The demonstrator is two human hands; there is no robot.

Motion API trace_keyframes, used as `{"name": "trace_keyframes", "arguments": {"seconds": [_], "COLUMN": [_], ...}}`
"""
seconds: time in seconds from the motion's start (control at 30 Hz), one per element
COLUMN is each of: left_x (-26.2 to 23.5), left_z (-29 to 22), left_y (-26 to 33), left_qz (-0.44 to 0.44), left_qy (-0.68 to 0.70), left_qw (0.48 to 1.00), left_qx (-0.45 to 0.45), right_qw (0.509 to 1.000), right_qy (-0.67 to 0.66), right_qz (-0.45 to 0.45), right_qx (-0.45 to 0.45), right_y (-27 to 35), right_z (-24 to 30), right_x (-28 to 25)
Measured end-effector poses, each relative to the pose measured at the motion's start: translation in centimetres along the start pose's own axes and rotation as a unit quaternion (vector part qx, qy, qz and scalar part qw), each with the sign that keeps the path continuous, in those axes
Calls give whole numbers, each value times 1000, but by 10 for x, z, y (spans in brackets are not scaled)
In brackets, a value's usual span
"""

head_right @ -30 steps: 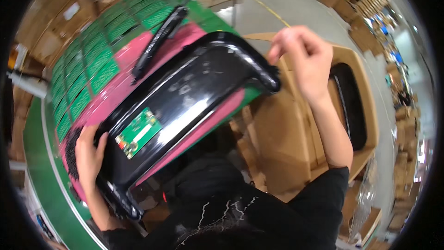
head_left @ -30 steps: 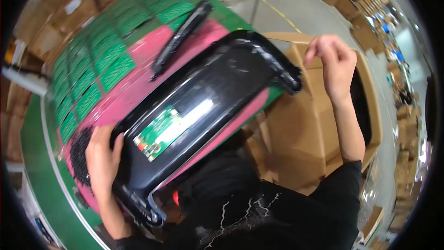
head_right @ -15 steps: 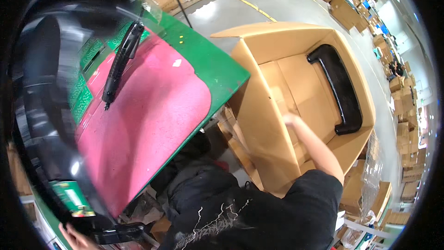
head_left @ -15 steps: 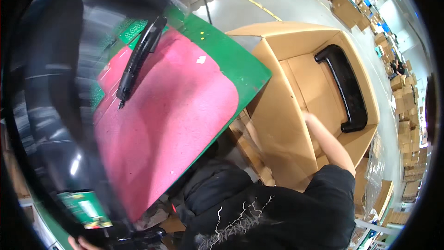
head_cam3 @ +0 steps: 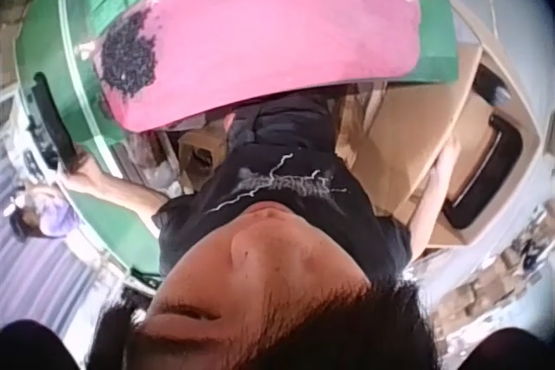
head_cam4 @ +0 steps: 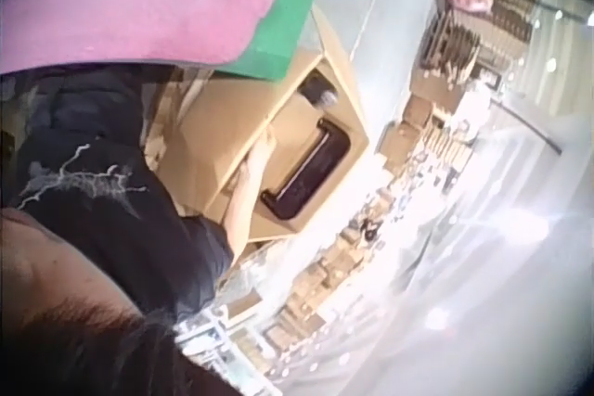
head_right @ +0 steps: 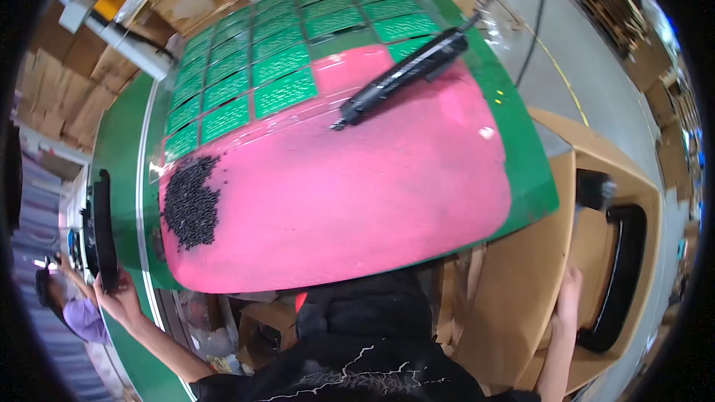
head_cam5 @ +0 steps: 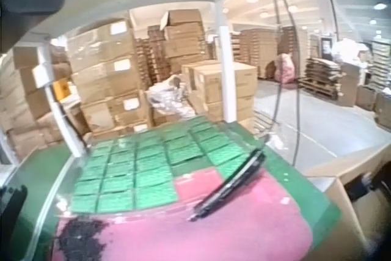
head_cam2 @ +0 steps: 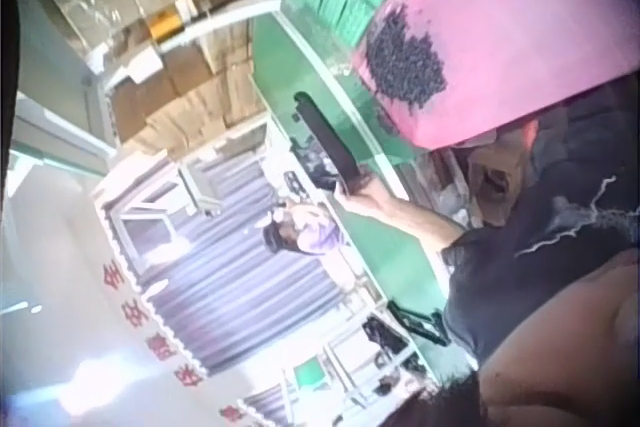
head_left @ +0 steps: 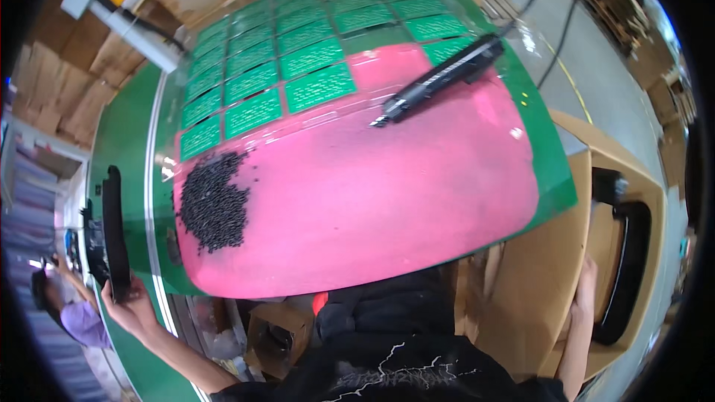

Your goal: Install a PCB into a plastic electronic housing and secure it using a powered tool.

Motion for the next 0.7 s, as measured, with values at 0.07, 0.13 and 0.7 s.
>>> {"name": "trace_keyframes", "arguments": {"seconds": [0.07, 0.13, 0.7], "left_x": [-48, -81, 318], "left_z": [6, 8, 134], "left_y": [-24, -45, 130], "left_qz": [19, -62, 516], "left_qy": [54, 57, -505], "left_qw": [998, 996, 643], "left_qx": [-34, -7, 254], "right_qw": [980, 929, 380], "right_qy": [81, 210, 376], "right_qz": [-72, -153, 303], "right_qx": [-169, -265, -789], "right_y": [-1, 22, 177], "right_z": [38, 88, 218], "right_x": [-24, -22, 364]}}
Point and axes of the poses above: each hand's wrist, its own y-axis away from the middle knuckle, its own x-axis out of the palm, z = x × y, the point moved 9 cm from there along -y, towards the middle knuckle, and after that the axes turned 1 degree about -z, right-handed, at the moved point
